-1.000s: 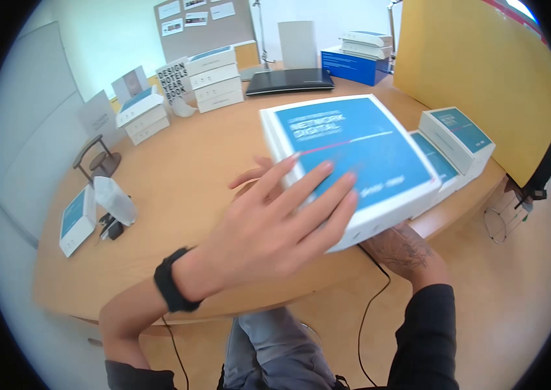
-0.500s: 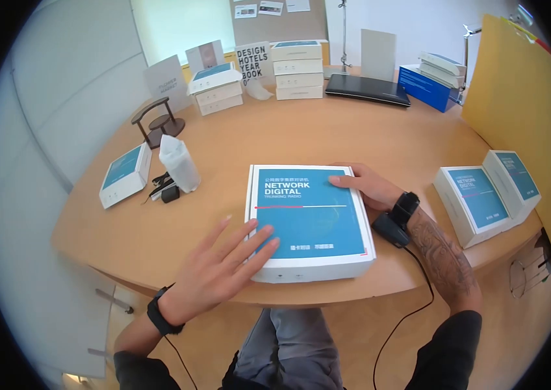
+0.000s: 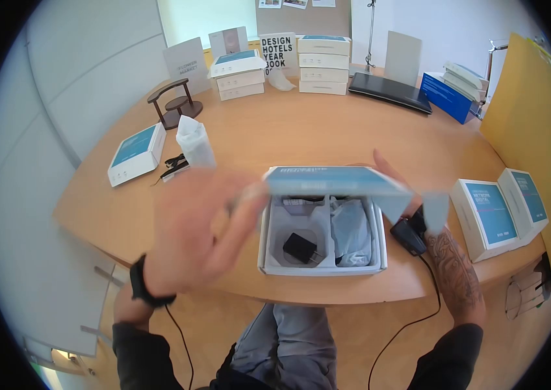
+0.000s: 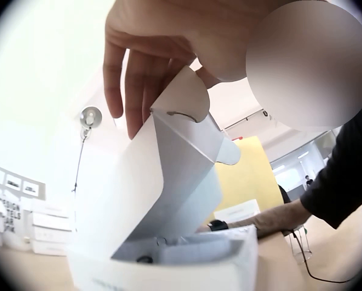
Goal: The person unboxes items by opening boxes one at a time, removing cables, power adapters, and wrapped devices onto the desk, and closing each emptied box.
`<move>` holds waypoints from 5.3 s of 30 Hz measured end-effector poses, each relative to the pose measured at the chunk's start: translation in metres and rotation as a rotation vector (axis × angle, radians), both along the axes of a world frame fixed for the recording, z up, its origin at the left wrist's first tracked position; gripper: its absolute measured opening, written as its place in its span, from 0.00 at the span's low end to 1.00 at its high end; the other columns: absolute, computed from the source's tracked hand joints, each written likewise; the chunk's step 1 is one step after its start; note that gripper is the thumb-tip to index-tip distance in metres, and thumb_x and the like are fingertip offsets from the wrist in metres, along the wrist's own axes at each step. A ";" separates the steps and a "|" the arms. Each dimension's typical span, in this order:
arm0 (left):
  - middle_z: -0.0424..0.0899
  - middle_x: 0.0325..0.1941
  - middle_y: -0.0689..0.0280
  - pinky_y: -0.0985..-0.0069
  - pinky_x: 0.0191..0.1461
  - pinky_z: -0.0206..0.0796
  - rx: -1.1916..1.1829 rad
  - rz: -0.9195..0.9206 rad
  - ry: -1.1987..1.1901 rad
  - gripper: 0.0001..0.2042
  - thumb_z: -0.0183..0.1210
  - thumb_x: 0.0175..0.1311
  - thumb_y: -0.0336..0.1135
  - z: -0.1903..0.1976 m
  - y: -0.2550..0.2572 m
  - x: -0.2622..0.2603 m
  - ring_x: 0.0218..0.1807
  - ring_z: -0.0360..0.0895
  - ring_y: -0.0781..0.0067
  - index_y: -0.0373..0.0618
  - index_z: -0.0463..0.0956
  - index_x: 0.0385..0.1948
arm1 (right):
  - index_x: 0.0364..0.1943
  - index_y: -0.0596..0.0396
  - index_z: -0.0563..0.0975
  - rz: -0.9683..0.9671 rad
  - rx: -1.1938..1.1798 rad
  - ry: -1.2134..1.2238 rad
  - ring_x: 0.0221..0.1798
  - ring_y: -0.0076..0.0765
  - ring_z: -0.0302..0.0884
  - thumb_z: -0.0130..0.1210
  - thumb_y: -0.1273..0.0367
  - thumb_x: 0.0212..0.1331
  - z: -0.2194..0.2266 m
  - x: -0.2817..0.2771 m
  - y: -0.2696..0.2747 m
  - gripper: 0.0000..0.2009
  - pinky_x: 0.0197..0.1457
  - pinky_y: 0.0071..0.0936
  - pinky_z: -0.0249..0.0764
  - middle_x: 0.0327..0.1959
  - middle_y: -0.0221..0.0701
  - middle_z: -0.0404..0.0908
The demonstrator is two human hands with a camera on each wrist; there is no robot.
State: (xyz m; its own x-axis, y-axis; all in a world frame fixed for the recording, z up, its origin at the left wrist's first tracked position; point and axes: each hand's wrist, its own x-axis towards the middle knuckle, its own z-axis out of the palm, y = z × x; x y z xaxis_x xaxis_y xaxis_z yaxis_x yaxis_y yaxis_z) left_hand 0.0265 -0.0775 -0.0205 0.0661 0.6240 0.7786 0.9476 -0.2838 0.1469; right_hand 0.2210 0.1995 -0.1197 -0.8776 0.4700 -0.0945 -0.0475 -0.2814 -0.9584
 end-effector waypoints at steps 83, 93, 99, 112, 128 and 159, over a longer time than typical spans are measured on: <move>0.83 0.46 0.60 0.65 0.56 0.67 -0.329 0.016 0.163 0.18 0.67 0.57 0.38 -0.015 0.023 -0.019 0.50 0.77 0.58 0.44 0.78 0.48 | 0.65 0.63 0.68 0.063 0.282 -0.023 0.60 0.27 0.73 0.62 0.65 0.62 -0.007 0.005 0.007 0.29 0.63 0.26 0.72 0.61 0.34 0.75; 0.82 0.49 0.57 0.64 0.54 0.70 -0.515 0.546 0.111 0.17 0.67 0.57 0.37 -0.070 -0.012 -0.138 0.51 0.78 0.53 0.41 0.80 0.46 | 0.64 0.62 0.69 0.085 0.281 -0.012 0.58 0.23 0.74 0.61 0.66 0.63 -0.011 0.003 0.011 0.27 0.60 0.24 0.72 0.59 0.32 0.77; 0.82 0.50 0.58 0.65 0.56 0.70 -0.412 0.050 0.115 0.16 0.65 0.60 0.38 -0.036 0.006 -0.033 0.53 0.77 0.56 0.42 0.80 0.48 | 0.65 0.63 0.68 0.070 0.280 -0.038 0.60 0.26 0.74 0.61 0.66 0.63 -0.004 0.005 0.006 0.27 0.63 0.26 0.72 0.60 0.33 0.76; 0.75 0.41 0.52 0.65 0.52 0.68 -0.533 -0.258 0.350 0.29 0.68 0.54 0.48 -0.040 0.096 0.037 0.47 0.72 0.55 0.27 0.71 0.44 | 0.64 0.62 0.69 0.069 0.266 -0.011 0.57 0.24 0.75 0.58 0.69 0.64 -0.006 0.004 0.006 0.24 0.58 0.25 0.75 0.58 0.33 0.77; 0.79 0.39 0.61 0.67 0.39 0.71 -0.428 -0.445 -0.093 0.10 0.64 0.58 0.31 -0.013 0.050 0.053 0.37 0.79 0.59 0.46 0.70 0.36 | 0.65 0.63 0.67 0.078 0.254 -0.062 0.62 0.31 0.73 0.58 0.67 0.65 0.002 0.006 0.001 0.27 0.66 0.31 0.70 0.62 0.37 0.75; 0.77 0.58 0.53 0.67 0.63 0.66 -0.144 0.239 -0.004 0.19 0.59 0.67 0.41 -0.040 0.044 -0.072 0.62 0.72 0.55 0.42 0.75 0.56 | 0.66 0.62 0.67 0.052 0.310 0.000 0.63 0.29 0.71 0.62 0.67 0.62 -0.003 0.006 0.003 0.29 0.68 0.30 0.67 0.63 0.34 0.74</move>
